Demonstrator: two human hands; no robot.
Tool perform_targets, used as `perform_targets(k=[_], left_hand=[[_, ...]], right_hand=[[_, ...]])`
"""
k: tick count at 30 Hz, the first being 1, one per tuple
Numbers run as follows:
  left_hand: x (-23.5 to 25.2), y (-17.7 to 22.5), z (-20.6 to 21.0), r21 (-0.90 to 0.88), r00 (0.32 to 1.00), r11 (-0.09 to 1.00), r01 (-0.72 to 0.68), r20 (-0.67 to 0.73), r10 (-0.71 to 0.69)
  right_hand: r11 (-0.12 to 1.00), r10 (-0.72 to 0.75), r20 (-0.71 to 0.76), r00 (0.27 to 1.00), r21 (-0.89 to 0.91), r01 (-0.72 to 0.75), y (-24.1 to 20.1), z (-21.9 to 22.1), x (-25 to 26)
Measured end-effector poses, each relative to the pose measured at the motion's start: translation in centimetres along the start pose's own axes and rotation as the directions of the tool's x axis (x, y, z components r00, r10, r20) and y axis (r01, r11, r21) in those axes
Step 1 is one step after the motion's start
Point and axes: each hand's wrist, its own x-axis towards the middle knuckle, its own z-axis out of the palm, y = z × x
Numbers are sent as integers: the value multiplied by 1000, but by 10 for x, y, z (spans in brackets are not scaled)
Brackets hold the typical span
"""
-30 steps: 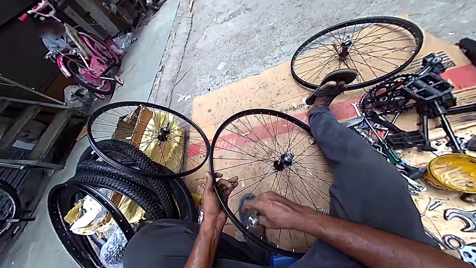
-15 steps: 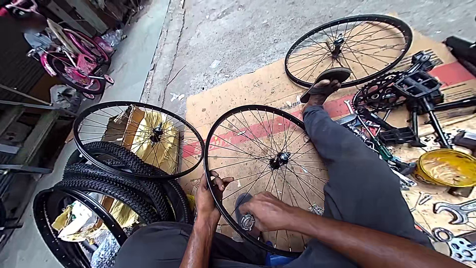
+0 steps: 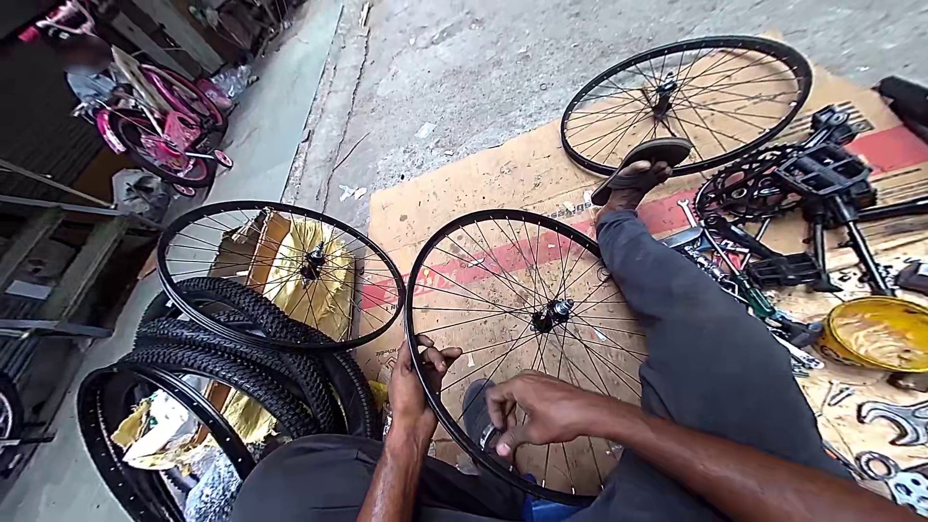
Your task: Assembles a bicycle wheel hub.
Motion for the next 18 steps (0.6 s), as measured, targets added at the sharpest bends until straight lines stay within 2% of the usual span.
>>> perform_targets(k=[2, 4, 6, 7, 9, 11, 13, 14, 16, 18], left_hand=[[0, 0, 0, 7, 1000, 1000, -2, 15, 2], [1, -1, 2, 1, 1000, 1000, -7, 11, 7], [0, 0, 3, -8, 1000, 1000, -3, -5, 3], [0, 0, 2, -9, 1000, 1000, -1, -10, 1], [-1, 1, 1, 6, 1000, 1000, 0, -9, 0], [-2, 1, 2, 20, 1000, 1000, -2, 5, 1], [0, 0, 3, 9, 1000, 1000, -6, -3, 6], [0, 0, 4, 6, 1000, 1000, -5, -9, 5], [0, 0, 3, -3, 1000, 1000, -1, -18, 1], [0, 1, 1, -2, 1000, 1000, -7, -16, 7]], right_hand=[[972, 32, -110, 993, -226, -56, -5, 18, 7], [946, -5, -63, 998, -324, -16, -5, 19, 10], [981, -62, 110, 992, -178, 81, -2, 1, 5], [992, -97, 149, 984, -69, 108, 0, -7, 1], [998, -65, 75, 995, 24, 63, 1, -5, -2], [988, 25, -62, 998, -149, -34, -4, 12, 3], [944, -10, -104, 995, -329, -25, -5, 24, 9], [950, -18, -48, 999, -313, 2, -5, 19, 9], [989, -55, 103, 993, -133, 69, -1, 0, 4], [998, -63, 87, 994, 35, 60, 3, -6, 0]])
